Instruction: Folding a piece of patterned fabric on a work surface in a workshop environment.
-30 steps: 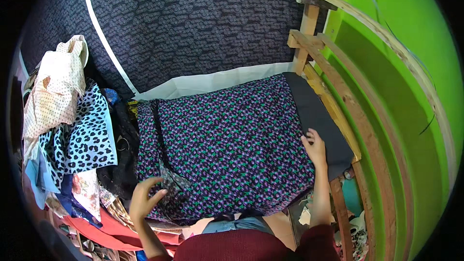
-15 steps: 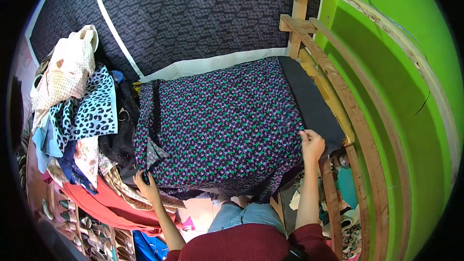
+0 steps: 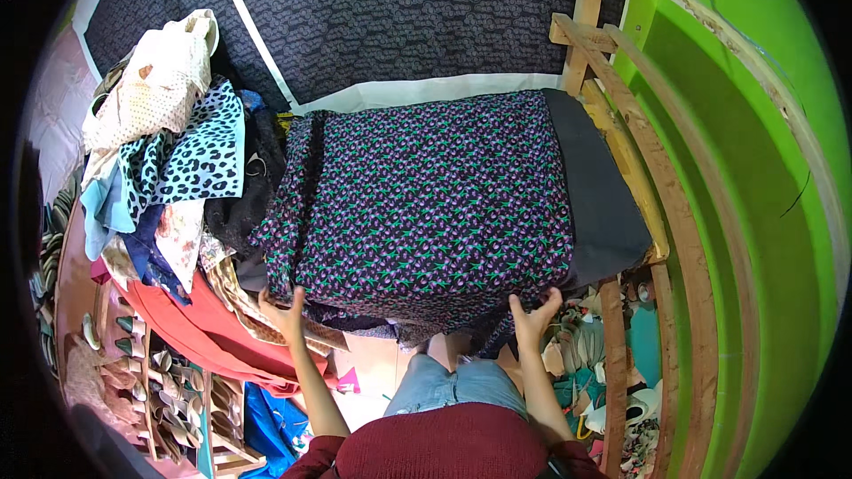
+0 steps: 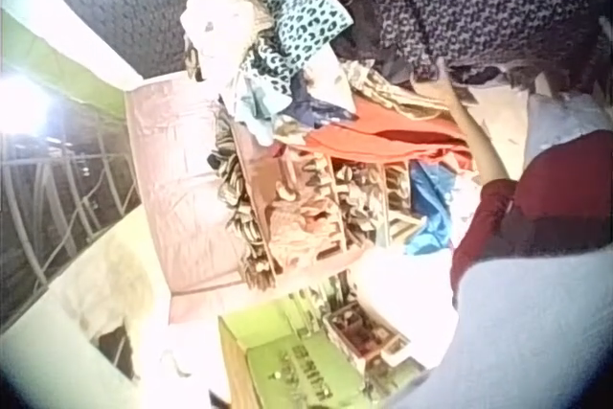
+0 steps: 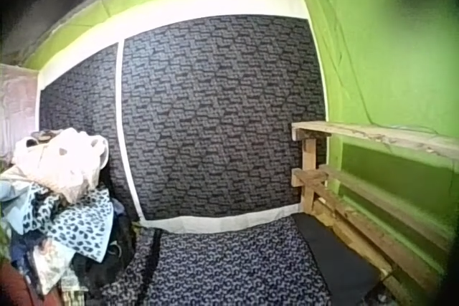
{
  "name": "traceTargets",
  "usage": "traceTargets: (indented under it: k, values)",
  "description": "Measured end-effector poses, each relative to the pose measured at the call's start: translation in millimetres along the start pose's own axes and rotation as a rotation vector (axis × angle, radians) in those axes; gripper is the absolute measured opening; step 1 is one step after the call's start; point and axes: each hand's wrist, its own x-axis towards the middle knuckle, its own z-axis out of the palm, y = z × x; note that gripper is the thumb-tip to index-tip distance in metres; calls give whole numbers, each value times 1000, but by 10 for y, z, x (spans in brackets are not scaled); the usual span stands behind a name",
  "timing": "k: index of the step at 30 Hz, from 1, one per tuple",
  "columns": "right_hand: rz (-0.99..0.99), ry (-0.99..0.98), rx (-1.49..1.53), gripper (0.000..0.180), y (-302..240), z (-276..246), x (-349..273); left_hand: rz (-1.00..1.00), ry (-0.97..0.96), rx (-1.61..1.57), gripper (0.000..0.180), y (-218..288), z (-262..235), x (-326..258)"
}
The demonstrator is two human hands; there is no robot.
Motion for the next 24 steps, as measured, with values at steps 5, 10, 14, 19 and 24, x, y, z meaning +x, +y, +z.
traceTargets:
  k: [5,10,14,19,24]
  values:
    - [11,-51,-154,102,94,228,-12,-155,-37,-82,92,-110,109,-342]
    - [-13,21,-261,51,336,14,102,8,12,131,59,-418,132,-390]
    - [-141,-188,120,21,242,-572,195,63,25,146,45,-579,-3,-347]
    - [14,-46,317,16,379,-944,273,-195,9,-16,37,-472,-36,-213]
    - [29,-258,278,38,112,-732,225,-343,-92,-555,37,-630,-163,47]
